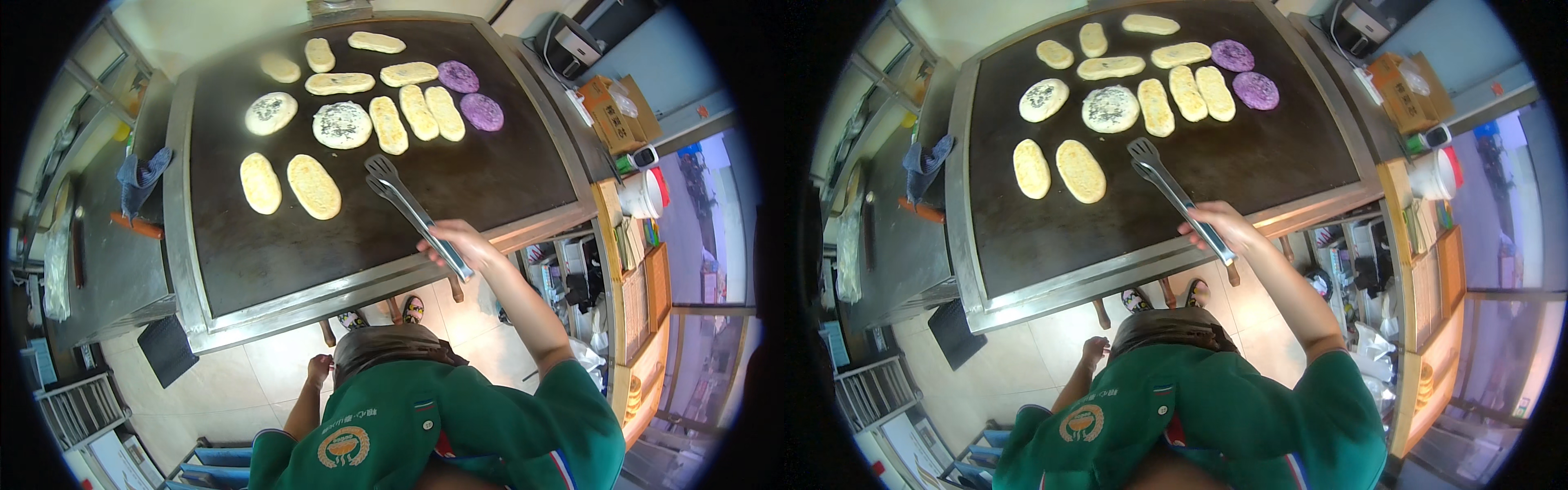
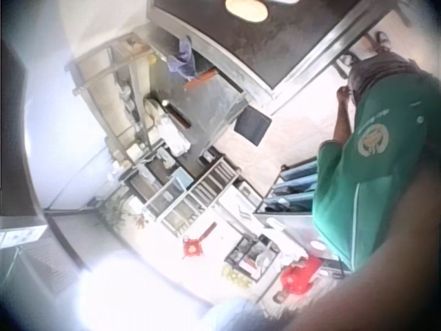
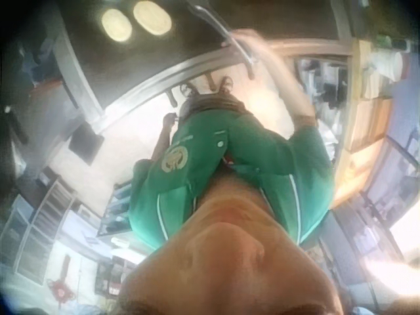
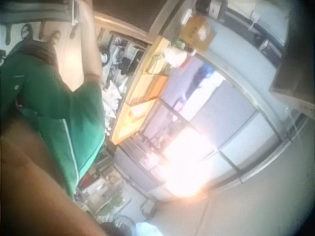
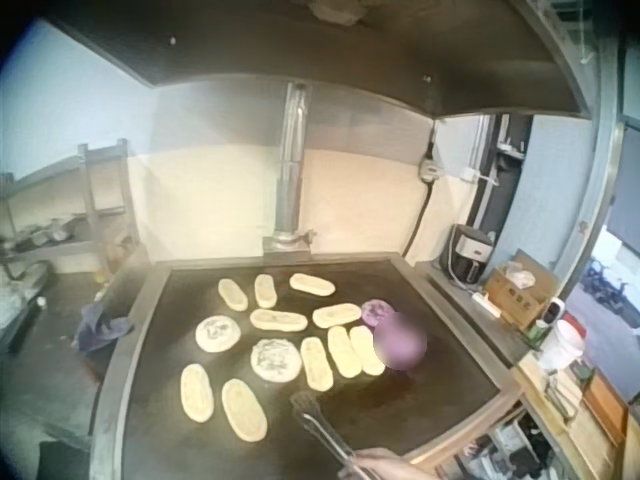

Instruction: The person flattens dough pieces with a rolling pin, places them on a griddle, flips them with tongs, and transfers cooked flatbreads to a wooden tray. The person handles both white and purple dough and uses a rolling pin and tongs throughout.

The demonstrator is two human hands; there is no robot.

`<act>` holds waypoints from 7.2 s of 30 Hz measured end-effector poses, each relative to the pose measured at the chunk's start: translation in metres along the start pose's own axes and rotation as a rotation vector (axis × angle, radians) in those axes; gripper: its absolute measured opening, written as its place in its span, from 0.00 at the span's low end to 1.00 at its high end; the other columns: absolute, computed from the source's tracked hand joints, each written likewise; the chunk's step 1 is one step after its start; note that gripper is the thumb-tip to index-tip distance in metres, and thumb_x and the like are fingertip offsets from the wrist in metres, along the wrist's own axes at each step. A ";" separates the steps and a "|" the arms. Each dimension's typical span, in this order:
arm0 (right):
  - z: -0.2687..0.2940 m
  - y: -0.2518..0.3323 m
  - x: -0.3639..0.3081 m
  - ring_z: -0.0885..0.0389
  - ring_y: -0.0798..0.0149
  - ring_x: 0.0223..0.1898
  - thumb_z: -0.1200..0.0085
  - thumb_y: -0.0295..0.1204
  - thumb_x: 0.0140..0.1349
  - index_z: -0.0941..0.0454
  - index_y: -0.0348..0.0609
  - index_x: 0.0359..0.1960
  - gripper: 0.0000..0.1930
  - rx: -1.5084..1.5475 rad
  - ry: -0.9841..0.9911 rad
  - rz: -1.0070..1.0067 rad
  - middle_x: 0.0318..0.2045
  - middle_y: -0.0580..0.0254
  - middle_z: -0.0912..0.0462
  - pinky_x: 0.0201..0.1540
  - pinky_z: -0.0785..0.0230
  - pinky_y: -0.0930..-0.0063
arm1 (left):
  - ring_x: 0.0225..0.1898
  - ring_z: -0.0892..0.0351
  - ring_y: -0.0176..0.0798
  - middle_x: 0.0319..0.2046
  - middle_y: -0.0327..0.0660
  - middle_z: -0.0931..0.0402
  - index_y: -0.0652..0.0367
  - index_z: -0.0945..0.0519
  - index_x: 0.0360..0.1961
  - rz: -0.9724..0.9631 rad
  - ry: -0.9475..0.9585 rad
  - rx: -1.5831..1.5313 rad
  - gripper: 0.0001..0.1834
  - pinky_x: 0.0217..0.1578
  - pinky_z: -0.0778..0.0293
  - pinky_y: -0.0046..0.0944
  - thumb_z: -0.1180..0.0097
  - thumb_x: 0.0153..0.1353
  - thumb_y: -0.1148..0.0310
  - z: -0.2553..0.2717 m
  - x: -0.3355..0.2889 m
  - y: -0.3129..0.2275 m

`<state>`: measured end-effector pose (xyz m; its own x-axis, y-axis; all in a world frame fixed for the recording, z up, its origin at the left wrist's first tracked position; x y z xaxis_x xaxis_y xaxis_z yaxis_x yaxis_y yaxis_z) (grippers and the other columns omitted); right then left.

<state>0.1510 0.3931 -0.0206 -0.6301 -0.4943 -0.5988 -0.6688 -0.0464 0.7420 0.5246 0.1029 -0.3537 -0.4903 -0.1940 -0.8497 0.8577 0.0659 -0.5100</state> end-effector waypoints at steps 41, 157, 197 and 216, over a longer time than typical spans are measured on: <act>-0.051 0.038 -0.008 0.23 0.70 0.28 0.50 0.44 0.63 0.35 0.35 0.57 0.28 -0.040 0.029 -0.167 0.34 0.59 0.22 0.29 0.27 0.81 | 0.18 0.24 0.36 0.19 0.43 0.24 0.67 0.23 0.29 0.211 -0.112 -0.352 0.12 0.17 0.27 0.37 0.50 0.62 0.67 -0.047 -0.001 0.227; 0.353 -0.170 -0.441 0.26 0.72 0.24 0.56 0.39 0.67 0.31 0.39 0.49 0.17 0.483 -0.588 0.541 0.31 0.63 0.23 0.24 0.36 0.82 | 0.33 0.20 0.51 0.28 0.49 0.19 0.59 0.17 0.28 -0.449 0.237 1.366 0.15 0.37 0.25 0.43 0.41 0.49 0.57 -0.318 -0.101 0.011; 0.397 -0.165 -0.452 0.33 0.73 0.23 0.59 0.53 0.66 0.33 0.41 0.48 0.25 0.816 -0.269 0.425 0.28 0.65 0.29 0.23 0.37 0.82 | 0.30 0.18 0.36 0.27 0.44 0.17 0.60 0.16 0.28 -0.411 -0.080 0.727 0.11 0.34 0.24 0.34 0.47 0.57 0.65 -0.396 -0.208 0.031; 0.411 -0.181 -0.465 0.27 0.71 0.23 0.50 0.48 0.63 0.32 0.44 0.39 0.19 0.909 -0.295 0.491 0.29 0.62 0.24 0.23 0.32 0.79 | 0.32 0.21 0.38 0.31 0.45 0.18 0.67 0.19 0.35 -0.250 0.138 0.614 0.14 0.34 0.26 0.37 0.41 0.55 0.65 -0.364 -0.127 0.091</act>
<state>0.4029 0.9883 -0.0007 -0.8991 -0.0485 -0.4351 -0.2824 0.8236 0.4919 0.6081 0.4895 -0.3410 -0.6658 -0.0020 -0.7462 0.6284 -0.5406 -0.5593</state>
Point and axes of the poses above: each hand's wrist, its own x-axis towards the middle knuckle, its own z-axis out of the back of the hand, y = z × x, the point moved 10 cm from there along x, towards the middle knuckle
